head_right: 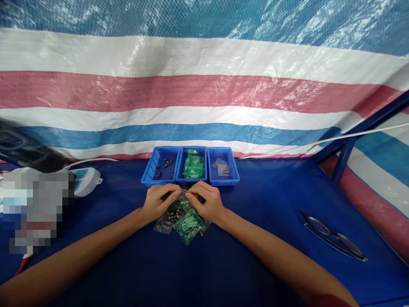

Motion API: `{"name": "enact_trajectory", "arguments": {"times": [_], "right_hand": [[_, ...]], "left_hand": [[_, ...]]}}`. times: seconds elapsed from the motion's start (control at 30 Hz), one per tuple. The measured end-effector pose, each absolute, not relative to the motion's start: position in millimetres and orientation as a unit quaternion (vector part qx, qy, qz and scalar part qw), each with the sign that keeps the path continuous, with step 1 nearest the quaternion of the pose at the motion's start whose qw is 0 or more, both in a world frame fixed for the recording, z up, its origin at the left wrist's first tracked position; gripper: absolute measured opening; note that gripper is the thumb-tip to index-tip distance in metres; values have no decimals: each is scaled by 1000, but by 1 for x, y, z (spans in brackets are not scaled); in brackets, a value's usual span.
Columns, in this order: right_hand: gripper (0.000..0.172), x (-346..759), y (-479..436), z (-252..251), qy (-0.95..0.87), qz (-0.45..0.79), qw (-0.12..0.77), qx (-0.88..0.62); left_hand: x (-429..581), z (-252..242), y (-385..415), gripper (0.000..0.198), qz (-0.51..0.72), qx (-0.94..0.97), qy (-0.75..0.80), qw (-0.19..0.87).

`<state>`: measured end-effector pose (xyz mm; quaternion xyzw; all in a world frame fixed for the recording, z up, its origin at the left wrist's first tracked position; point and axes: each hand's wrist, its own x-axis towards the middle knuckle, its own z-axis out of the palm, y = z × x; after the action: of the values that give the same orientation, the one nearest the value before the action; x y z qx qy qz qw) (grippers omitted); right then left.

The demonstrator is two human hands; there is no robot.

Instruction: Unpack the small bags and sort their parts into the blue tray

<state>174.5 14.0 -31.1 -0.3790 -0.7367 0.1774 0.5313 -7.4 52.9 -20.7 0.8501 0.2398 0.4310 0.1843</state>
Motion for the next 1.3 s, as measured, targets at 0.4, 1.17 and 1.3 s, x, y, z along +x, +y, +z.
{"name": "enact_trajectory", "arguments": {"times": [0.4,1.17,1.3], "right_hand": [[10,175,15,-34,-716,179,540,-404],[7,173,14,-35,-733,196,519,-393],[8,174,14,-33,-724,196,530,-395]], "left_hand": [[-8,-24,54,12,399,846,262,238],[-8,-24,54,9,386,867,230,218],[-7,-24,55,11,361,877,224,224]]}}
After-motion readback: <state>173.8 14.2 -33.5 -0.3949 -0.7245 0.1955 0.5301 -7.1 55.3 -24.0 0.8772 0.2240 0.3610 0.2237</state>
